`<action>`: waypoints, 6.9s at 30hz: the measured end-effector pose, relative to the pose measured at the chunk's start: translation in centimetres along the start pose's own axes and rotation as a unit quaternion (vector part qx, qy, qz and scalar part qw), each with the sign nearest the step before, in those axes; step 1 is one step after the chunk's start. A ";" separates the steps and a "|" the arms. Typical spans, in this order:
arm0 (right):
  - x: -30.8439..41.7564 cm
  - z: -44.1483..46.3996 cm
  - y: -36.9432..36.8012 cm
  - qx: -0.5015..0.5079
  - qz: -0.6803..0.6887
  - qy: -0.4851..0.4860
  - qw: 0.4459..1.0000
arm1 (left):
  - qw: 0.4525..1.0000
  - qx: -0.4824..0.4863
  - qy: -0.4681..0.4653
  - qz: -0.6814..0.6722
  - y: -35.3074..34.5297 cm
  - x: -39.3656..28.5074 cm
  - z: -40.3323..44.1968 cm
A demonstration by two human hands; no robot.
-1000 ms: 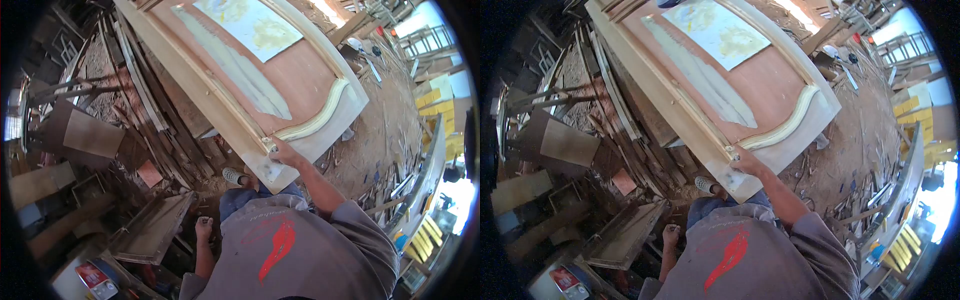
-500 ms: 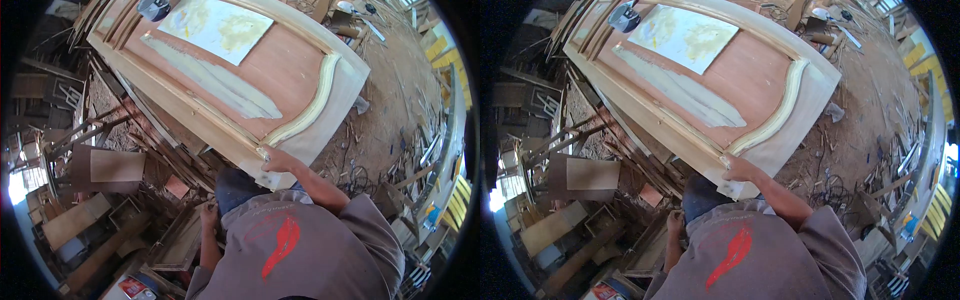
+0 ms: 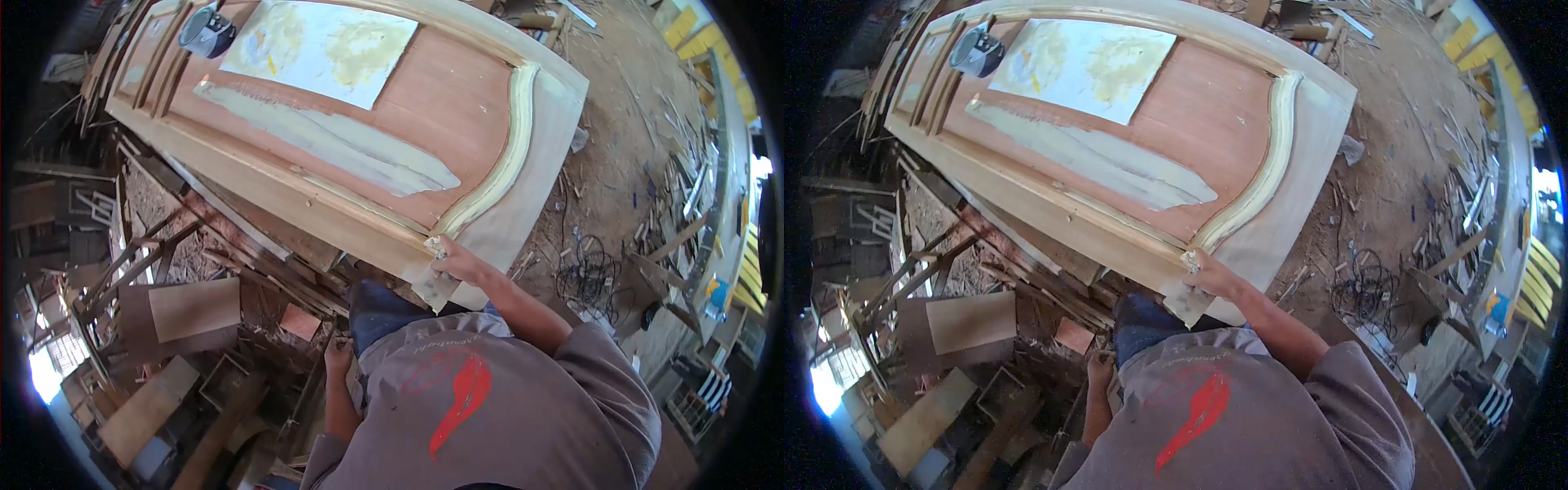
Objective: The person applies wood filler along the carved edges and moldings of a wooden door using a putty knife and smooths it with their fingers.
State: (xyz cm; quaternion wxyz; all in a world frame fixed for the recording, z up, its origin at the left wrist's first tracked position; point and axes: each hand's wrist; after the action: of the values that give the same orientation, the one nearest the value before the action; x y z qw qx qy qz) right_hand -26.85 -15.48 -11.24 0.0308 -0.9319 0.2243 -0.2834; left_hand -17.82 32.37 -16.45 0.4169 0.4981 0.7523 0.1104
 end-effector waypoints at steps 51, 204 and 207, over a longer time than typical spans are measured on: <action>3.6 -3.8 -7.5 -0.204 -0.384 -0.006 0.900 | 0.808 -0.295 -0.482 0.167 8.4 -27.5 35.3; 16.6 11.7 -22.3 -0.213 -0.342 0.124 0.907 | 0.839 -0.400 -0.345 0.132 14.6 -27.7 40.0; 13.4 12.5 -21.3 -0.279 -0.265 0.169 0.907 | 0.852 -0.383 -0.325 0.144 15.1 -28.1 39.3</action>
State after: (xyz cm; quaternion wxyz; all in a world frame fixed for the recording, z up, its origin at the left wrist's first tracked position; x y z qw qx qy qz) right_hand -1.67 -3.10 -10.91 -0.3452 -0.8655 0.0413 -0.3605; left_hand 25.45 6.16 -17.86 0.7749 0.4092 0.3914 0.2809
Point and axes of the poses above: each hand's wrist, its own z-axis towards the middle knuckle, its own y-axis out of the back of the hand, x = y × z, and after that the axes turned 8 degrees about -y, right-handed
